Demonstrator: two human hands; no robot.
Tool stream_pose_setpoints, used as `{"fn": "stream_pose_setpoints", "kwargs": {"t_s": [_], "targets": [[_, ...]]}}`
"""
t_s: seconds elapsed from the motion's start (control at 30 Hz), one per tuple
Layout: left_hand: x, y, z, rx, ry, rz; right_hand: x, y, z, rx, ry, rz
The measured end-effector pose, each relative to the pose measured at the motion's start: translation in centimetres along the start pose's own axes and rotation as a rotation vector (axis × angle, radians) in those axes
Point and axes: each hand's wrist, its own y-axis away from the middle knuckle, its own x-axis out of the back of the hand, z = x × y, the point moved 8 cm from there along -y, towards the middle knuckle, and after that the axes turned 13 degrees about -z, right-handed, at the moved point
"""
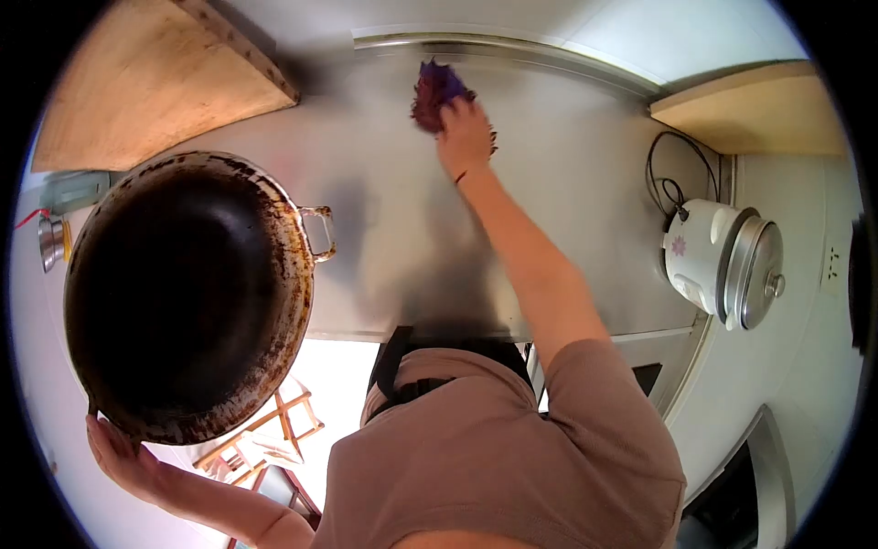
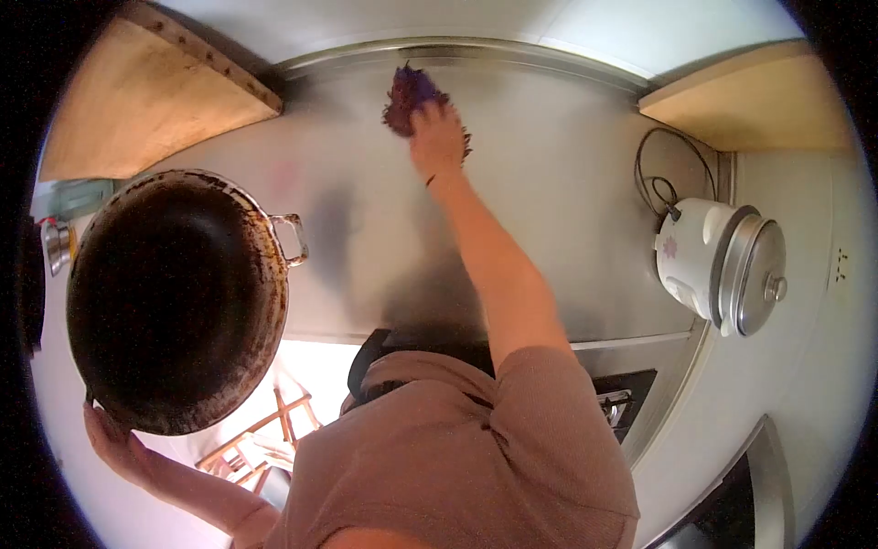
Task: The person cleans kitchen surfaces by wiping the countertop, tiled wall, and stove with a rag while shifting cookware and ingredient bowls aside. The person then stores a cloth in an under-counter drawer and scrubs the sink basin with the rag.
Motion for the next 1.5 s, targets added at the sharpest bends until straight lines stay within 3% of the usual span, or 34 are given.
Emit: {"fn": "stream_pose_setpoints", "kwargs": {"t_s": [0.07, 0.13, 0.2, 0.27, 0.33, 0.37, 0.4, 0.5, 0.57, 0.6, 0.63, 0.73, 0.93, 1.13, 1.27, 1.33, 1.4, 1.5], "targets": [[0.5, -2.8, 0.1, -0.172, -0.094, -0.213, -2.4, 3.0, -4.9, 0.058, 0.043, -0.201], [-0.7, -3.9, 0.2, -0.262, -0.127, -0.329, -6.4, 8.4, -12.0, 0.315, 0.068, -0.330], [-2.9, -2.9, 0.5, -0.114, 0.144, -0.252, -1.0, 13.4, -17.9, 0.657, -0.133, -0.371], [-6.4, -1.9, 2.4, -0.133, 0.148, -0.367, 1.6, 12.9, -16.4, 0.650, -0.103, -0.330], [-10.1, -1.2, 3.3, -0.120, 0.200, -0.444, 2.0, 11.9, -9.8, 0.560, -0.107, -0.276], [-12.3, 2.0, 4.7, -0.137, 0.133, -0.346, 1.8, 10.9, -6.1, 0.494, -0.106, -0.242], [-14.4, 1.8, 4.2, -0.169, 0.136, -0.424, 2.8, 10.0, -1.7, 0.366, -0.057, -0.108], [-20.1, 1.7, 2.5, -0.100, 0.209, -0.626, 5.3, 6.7, 9.6, 0.100, 0.025, -0.111], [-23.7, 2.6, 1.5, -0.083, 0.289, -0.700, 7.1, 6.2, 14.7, 0.036, 0.110, -0.014], [-26.1, 6.1, 2.9, -0.052, 0.332, -0.602, 7.7, 5.9, 16.9, 0.002, 0.118, -0.057], [-27.8, 5.7, 1.8, -0.037, 0.358, -0.720, 8.0, 6.0, 18.9, -0.035, 0.197, -0.040], [-31.8, 8.7, 1.1, 0.011, 0.412, -0.793, 8.5, 7.1, 24.6, -0.202, 0.243, -0.020], [-37.8, 12.9, -0.5, 0.186, 0.423, -0.814, 10.0, 11.1, 28.1, -0.375, 0.152, 0.022], [-41.2, 12.8, -4.1, 0.234, 0.420, -0.939, 10.4, 20.5, 21.1, -0.399, 0.082, -0.024], [-42.0, 11.3, -5.0, 0.255, 0.413, -0.948, 10.6, 25.0, 18.8, -0.278, -0.024, -0.134], [-42.0, 10.3, -6.4, 0.331, 0.431, -0.893, 11.7, 26.2, 20.3, -0.243, -0.045, -0.127], [-42.5, 9.0, -8.2, 0.386, 0.400, -0.938, 12.5, 27.6, 23.0, -0.338, 0.126, -0.129], [-42.9, 7.3, -10.2, 0.450, 0.388, -0.815, 13.7, 30.5, 26.3, -0.478, 0.061, -0.115]]}}
